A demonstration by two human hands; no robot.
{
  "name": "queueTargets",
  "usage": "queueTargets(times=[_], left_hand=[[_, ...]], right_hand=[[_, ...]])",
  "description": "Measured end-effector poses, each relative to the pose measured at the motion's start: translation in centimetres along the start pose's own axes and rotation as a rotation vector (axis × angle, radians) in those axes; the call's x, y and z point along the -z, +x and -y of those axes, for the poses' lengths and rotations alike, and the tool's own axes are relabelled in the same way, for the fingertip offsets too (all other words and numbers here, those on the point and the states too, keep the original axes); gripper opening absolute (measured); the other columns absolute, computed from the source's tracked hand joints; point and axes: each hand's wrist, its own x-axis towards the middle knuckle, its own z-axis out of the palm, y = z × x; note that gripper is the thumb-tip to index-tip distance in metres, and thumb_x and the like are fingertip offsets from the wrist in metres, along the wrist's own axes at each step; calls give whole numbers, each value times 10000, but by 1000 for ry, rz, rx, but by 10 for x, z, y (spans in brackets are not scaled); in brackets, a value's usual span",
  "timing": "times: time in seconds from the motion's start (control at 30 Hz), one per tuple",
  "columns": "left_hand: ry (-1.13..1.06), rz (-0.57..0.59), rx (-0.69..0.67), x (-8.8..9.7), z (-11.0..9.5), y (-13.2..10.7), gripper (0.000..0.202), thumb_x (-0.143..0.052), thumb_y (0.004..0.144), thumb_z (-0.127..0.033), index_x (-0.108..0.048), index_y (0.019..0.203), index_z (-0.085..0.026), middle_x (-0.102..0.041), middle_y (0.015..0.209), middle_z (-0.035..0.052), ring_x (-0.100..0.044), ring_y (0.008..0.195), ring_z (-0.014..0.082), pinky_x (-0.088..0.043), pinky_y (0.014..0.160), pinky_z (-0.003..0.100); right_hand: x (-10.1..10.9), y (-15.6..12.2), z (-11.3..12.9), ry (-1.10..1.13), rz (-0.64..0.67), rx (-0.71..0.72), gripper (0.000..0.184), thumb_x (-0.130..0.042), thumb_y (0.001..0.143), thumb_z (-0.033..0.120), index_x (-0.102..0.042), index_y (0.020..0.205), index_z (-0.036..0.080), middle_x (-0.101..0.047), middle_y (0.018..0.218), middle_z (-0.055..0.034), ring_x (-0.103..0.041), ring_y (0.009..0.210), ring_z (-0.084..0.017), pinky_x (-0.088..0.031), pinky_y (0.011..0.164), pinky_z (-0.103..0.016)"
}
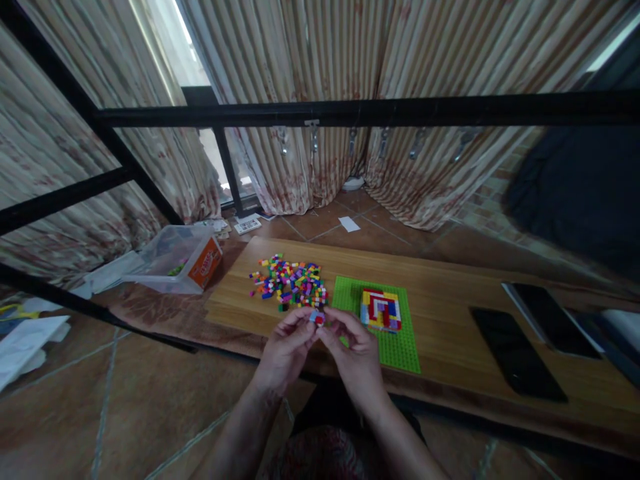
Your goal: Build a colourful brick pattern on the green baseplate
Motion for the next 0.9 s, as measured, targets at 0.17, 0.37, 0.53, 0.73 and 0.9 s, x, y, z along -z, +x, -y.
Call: queueTargets(times=[0.17, 0.37, 0.53, 0.73, 0.9], left_hand=[[-60, -8, 27, -3, 1, -9, 272, -792, 624, -196, -707, 883, -198, -708, 874, 4, -644, 816, 118, -506, 800, 242], [-97, -78, 34, -2, 8, -12, 256, -807, 619, -184, -721, 859, -162, -703, 796, 2, -608, 674, 62, -482, 670, 164], [-125, -123, 79, 2, 11, -14, 249, -806, 627, -198, -721, 848, -122, -697, 764, 21, -612, 658, 70, -496, 655, 159], [-323, -141, 178, 13, 14, -11, 244, -804, 630, -160, -701, 846, -113, -671, 744, 13, -621, 661, 60, -515, 644, 122], [-398, -183, 228, 22, 16, -10, 163, -726, 723, -118, -675, 878, -125, -644, 750, 2, -614, 657, 45, -525, 633, 108]], right_hand=[[-6, -3, -1, 47, -2, 48, 163, -659, 807, 272, -705, 963, 268, -652, 896, -12, -597, 811, -144, -503, 717, -281], [-7, -5, -3, 16, 0, 20, 126, -605, 842, 236, -718, 895, 253, -666, 885, -12, -622, 830, -143, -511, 721, -265], [-14, -9, -12, 144, 1, -145, 122, -635, 813, 292, -725, 875, 236, -690, 858, -15, -638, 756, -148, -533, 680, -279], [-21, 1, -32, 227, -90, -283, 211, -673, 761, 374, -720, 880, 206, -703, 768, -14, -617, 643, -140, -519, 628, -281], [-17, 45, -52, -243, -39, -69, 169, -607, 794, 314, -727, 858, 214, -694, 848, -32, -633, 778, -171, -501, 743, -308]])
